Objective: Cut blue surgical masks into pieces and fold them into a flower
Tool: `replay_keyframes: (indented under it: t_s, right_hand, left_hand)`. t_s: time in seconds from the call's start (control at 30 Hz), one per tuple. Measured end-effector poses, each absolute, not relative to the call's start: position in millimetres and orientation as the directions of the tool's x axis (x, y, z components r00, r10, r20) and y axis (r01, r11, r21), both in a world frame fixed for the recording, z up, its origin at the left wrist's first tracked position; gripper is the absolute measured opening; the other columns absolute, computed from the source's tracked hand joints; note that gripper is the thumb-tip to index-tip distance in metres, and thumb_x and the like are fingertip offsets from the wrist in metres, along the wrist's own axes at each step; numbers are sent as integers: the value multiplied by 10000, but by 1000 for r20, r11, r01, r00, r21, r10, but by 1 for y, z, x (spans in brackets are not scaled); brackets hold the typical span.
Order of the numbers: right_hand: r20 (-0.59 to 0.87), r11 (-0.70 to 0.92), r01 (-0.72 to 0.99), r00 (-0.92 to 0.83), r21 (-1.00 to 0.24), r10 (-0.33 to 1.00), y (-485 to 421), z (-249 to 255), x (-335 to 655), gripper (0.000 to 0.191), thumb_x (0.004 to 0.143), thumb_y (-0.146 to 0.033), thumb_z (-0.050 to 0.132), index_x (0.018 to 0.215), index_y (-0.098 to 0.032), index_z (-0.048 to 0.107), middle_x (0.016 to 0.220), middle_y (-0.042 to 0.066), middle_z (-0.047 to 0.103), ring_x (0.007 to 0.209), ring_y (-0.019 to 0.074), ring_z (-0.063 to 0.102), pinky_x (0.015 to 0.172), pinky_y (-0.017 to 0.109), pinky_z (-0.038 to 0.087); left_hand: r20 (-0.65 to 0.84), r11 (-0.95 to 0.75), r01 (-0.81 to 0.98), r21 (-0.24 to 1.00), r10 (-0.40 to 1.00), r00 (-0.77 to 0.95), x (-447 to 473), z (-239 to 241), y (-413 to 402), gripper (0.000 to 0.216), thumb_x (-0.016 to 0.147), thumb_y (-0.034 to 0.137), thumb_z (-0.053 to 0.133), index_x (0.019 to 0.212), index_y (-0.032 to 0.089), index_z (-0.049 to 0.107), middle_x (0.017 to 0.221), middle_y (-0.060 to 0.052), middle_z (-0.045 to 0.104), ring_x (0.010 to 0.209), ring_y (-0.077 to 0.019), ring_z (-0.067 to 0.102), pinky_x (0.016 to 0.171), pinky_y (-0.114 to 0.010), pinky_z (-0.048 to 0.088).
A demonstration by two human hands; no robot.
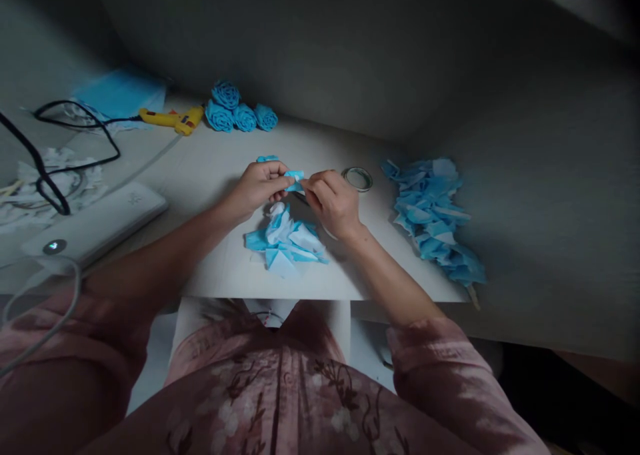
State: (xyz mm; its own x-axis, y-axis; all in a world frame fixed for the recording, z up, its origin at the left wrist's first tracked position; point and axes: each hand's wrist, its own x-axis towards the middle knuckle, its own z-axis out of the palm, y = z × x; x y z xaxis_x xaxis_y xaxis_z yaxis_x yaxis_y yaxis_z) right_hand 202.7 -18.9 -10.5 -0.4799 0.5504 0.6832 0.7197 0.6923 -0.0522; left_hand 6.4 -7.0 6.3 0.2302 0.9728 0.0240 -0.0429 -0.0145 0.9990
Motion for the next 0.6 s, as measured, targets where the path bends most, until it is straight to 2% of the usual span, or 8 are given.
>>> replay_keyframes:
  t_s: [0.1,0.3,0.5,0.6]
  right_hand:
    - [679,685,728,-484,-39,553,-19,-13,202,391,1110,-321,405,869,-216,694,927,93,739,860,192,627,749,345,439]
    - [647,681,722,-465,-118,604,-19,-13,202,392,1110,-325,399,880,-218,698,948,105,738,889,204,626,763,358,431]
    - [687,712,702,-506,-24,521,-19,-14,203,373,1106,-267,409,965,-206,749,944,94,754,878,186,646,728,331,438]
    - [694,776,629,-544,-35,472,-19,-13,206,316,1086,-290,467,1055,-180,760,975,106,749,908,194,663,769,328,476]
  left_hand:
    - [9,1,-45,999,972,234,6,6,-7,95,739,198,724,709,160,642,539,24,585,464,-67,490,447,-167,352]
    - [27,-15,-48,999,968,248,5,1,-5,103,735,218,744,729,161,659,557,21,593,476,-70,501,459,-172,367]
    - [18,-8,-39,999,970,242,6,2,-5,94,753,208,730,724,155,657,551,22,590,468,-65,492,454,-168,362]
    - [6,-1,-24,1000,972,233,6,2,-4,102,753,183,710,696,154,629,540,29,577,460,-64,487,450,-168,361]
